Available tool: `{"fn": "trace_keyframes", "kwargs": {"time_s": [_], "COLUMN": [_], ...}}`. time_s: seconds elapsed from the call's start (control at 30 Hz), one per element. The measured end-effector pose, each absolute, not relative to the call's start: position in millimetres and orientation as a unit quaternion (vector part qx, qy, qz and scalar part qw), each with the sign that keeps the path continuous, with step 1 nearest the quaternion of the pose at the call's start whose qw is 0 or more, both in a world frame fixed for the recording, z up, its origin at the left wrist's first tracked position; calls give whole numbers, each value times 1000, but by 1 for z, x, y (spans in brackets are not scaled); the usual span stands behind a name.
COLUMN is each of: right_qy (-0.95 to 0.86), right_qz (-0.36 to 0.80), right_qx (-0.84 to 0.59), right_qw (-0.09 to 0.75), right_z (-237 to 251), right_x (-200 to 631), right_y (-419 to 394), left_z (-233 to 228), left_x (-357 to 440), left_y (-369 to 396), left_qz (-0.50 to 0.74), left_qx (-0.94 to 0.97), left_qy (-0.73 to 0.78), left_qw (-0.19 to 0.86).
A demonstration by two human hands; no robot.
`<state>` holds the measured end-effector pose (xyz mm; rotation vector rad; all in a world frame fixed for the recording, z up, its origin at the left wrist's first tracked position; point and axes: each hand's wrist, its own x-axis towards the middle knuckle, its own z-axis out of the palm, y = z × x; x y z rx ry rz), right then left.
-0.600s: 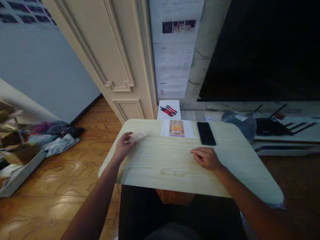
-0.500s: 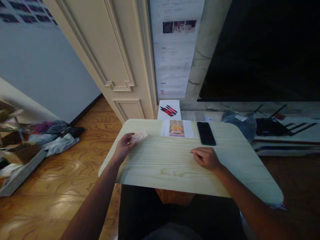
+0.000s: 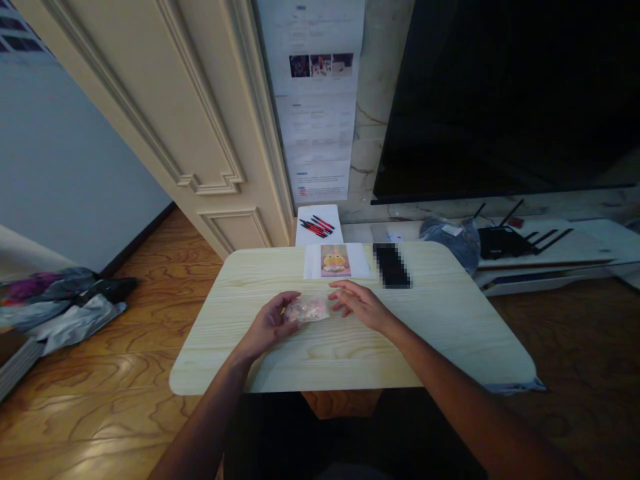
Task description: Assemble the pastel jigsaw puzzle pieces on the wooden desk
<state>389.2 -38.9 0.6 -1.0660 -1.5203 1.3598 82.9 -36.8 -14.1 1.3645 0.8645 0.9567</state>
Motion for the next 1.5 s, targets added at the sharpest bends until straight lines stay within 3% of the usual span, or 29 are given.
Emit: {"fn": "trace_keyframes", "kwargs": {"time_s": [0.17,0.43,0.53,0.93,1.3,1.5], "right_qy": [-583,-525,-538,-571,-611,-621], "right_qz": [604,614,605,541,466,416], "right_qx": [-429,-437,-427,-403,-443,-457], "right_qw": [333,394,402,468,462,481], "right_z": [6,-11,-12,-15,-10,-6], "right_x": [378,382,384,386,387,392], "right_y": [-15,-14,-15,-14,-20,-23], "left_z": [-13,-5,2,22,9,15], "left_x": [105,131,138,172,174,175], "left_y": [-37,-31,-27,0,2,-4], "left_qz": [400,468,485,558,531,503], "left_qx": [628,451,411,501,499,563], "left_qy": [374,404,451,425,402,398], "left_qw": [553,644,626,506,554,522]}}
